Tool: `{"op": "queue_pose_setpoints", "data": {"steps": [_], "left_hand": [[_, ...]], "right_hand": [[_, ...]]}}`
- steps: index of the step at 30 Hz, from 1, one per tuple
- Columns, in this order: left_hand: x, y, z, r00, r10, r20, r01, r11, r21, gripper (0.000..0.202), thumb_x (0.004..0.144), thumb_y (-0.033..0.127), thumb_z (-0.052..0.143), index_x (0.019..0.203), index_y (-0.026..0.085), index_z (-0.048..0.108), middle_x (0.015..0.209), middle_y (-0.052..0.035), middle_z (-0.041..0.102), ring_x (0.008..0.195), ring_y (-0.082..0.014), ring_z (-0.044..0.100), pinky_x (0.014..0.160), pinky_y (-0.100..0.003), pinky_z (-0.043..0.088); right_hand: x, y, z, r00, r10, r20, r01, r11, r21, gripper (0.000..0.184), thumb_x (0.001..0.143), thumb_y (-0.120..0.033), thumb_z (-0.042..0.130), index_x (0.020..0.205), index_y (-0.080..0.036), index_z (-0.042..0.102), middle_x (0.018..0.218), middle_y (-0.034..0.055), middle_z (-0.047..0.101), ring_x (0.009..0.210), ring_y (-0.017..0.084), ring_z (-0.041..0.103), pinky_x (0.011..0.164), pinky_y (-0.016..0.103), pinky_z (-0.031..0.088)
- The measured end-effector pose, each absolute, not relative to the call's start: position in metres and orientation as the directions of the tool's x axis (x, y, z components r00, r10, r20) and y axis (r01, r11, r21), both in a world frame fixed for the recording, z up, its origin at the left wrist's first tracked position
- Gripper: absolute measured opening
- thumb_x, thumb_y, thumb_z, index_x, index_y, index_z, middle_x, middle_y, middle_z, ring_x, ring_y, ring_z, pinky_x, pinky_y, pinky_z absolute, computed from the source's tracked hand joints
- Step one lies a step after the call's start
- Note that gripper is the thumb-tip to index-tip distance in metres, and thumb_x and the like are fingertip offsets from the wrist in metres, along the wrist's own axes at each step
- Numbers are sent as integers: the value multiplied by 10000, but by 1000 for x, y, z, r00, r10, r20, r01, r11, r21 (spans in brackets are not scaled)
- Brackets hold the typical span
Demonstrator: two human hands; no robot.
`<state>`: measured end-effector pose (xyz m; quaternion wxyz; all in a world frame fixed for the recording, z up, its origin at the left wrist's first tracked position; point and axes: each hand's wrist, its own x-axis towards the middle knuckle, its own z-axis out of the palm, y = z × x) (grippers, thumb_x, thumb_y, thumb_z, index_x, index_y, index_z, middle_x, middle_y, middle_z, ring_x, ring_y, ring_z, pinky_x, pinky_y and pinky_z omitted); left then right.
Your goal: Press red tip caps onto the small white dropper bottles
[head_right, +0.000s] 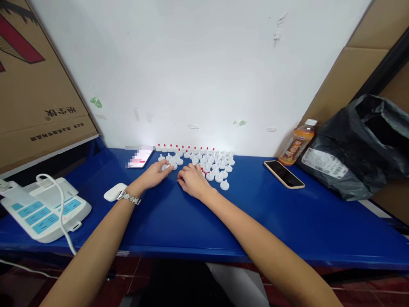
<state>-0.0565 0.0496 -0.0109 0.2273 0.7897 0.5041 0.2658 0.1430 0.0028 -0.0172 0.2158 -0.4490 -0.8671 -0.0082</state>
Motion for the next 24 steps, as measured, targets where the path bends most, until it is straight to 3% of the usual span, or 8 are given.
{"op": "queue_pose_setpoints", "data": {"steps": [6, 9, 11, 13, 17, 24], "left_hand": [[-47, 41, -7, 411, 889, 202, 643, -440, 627, 350, 912, 525, 472, 937, 189, 566, 722, -9, 628, 630, -178, 544, 620, -283, 387], [-41, 37, -5, 420, 880, 220, 609, -454, 650, 303, 903, 487, 493, 973, 195, 536, 732, 5, 606, 626, -168, 529, 613, -278, 383], [-37, 35, -7, 442, 869, 223, 573, -464, 676, 276, 885, 437, 529, 1027, 202, 506, 731, 19, 585, 622, -161, 526, 610, -272, 387], [-33, 33, -9, 476, 854, 209, 544, -472, 693, 290, 885, 409, 532, 1083, 204, 477, 701, 35, 554, 600, -154, 514, 594, -266, 384], [-21, 26, -11, 523, 833, 179, 533, -484, 694, 307, 938, 475, 462, 1072, 199, 457, 637, 52, 493, 553, -147, 467, 548, -264, 348], [-12, 17, -6, 538, 827, 165, 533, -485, 693, 290, 949, 501, 449, 921, 216, 401, 650, 40, 490, 561, -150, 464, 535, -274, 337]], "right_hand": [[148, 0, -14, -487, 769, 414, 778, 597, -196, 94, 908, -234, 604, 839, -190, 651, 905, 68, 668, 955, 231, 539, 875, 402, 335], [156, 2, -7, -338, 824, 454, 690, 545, -476, 91, 896, -257, 603, 840, -198, 646, 842, 48, 683, 838, 198, 595, 811, 365, 415], [161, 3, -3, -187, 884, 428, 509, 460, -728, 138, 893, -328, 612, 855, -199, 640, 778, 35, 690, 728, 175, 623, 723, 326, 465], [163, 4, -3, -101, 919, 381, 292, 393, -872, 211, 864, -406, 650, 849, -196, 637, 739, 34, 698, 675, 166, 642, 666, 302, 492], [159, 4, -9, -70, 927, 369, 94, 374, -923, 308, 792, -492, 723, 803, -191, 658, 685, 25, 685, 637, 158, 637, 626, 283, 498], [156, 3, -14, -69, 909, 410, 91, 415, -905, 330, 808, -518, 706, 786, -198, 631, 693, 17, 664, 645, 154, 622, 639, 284, 500]]}}
